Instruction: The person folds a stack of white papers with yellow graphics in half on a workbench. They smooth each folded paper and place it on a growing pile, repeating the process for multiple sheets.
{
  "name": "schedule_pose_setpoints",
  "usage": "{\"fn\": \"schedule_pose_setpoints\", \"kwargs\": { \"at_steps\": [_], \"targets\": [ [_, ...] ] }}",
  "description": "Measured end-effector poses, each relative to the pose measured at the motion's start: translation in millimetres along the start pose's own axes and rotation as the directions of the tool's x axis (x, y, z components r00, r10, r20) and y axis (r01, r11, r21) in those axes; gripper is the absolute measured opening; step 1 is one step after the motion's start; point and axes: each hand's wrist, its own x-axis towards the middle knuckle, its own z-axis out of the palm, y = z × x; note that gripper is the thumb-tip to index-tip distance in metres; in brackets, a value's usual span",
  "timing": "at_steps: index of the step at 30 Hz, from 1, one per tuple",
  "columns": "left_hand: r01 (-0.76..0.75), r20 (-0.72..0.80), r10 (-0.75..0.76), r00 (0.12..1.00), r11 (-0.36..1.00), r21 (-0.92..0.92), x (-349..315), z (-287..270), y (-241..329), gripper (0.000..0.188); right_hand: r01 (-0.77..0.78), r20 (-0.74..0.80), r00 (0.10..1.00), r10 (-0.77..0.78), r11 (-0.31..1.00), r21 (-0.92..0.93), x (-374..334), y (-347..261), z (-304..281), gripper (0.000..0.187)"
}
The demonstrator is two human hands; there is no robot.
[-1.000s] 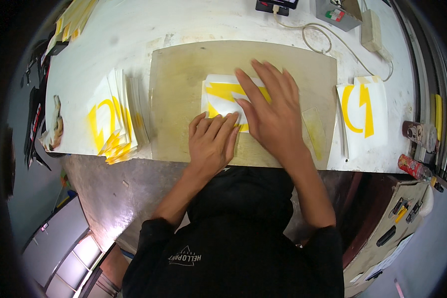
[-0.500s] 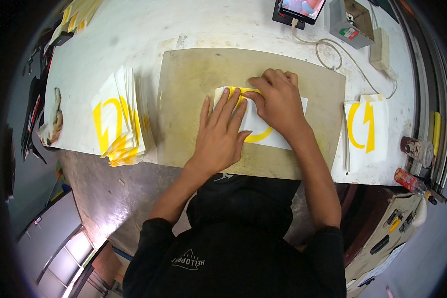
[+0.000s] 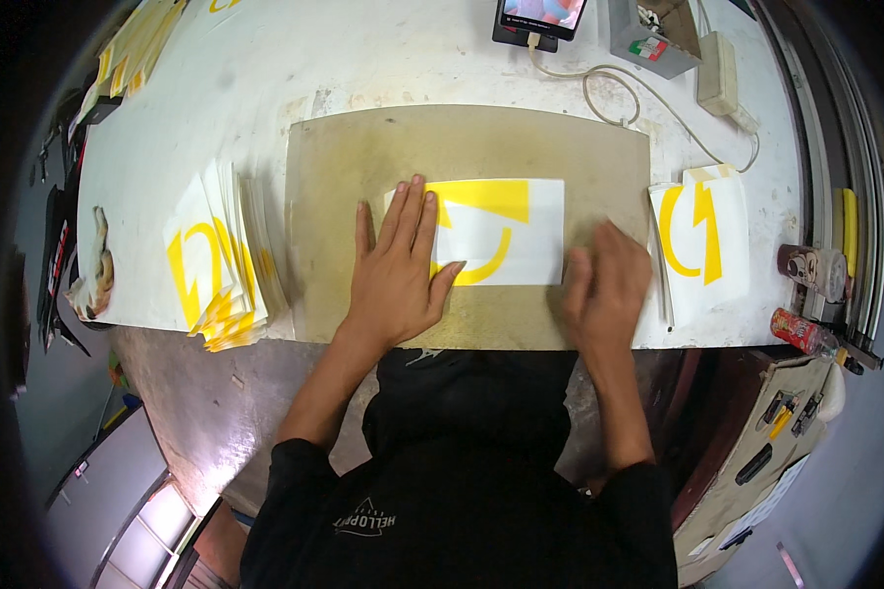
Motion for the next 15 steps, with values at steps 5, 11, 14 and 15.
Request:
{"fn": "schedule_pose_setpoints", "kwargs": {
  "at_steps": [5,11,14,15],
  "targets": [
    [0.08,-0.031,-0.081,0.996,0.996,-0.025,-15,13,19,0.084,-0.447,-0.078,0.891,0.447,0.894,0.029,-38,14,-11,0.029],
    [0.058,-0.044,-0.057,0.997,0.998,0.009,-14,16,22,0.083,-0.345,-0.203,0.844,0.496,0.793,0.503,-45,-16,0,0.021],
    [0.053,-0.038,-0.052,0.998,0.998,0.022,-15,14,23,0.083,-0.028,-0.168,0.978,0.126,0.872,0.489,-37,-49,9,0.019],
    [0.053,-0.038,-0.053,0.998,0.998,0.019,-14,15,23,0.083,0.037,-0.149,0.988,0.037,0.885,0.464,-35,-55,11,0.019]
  ]
}}
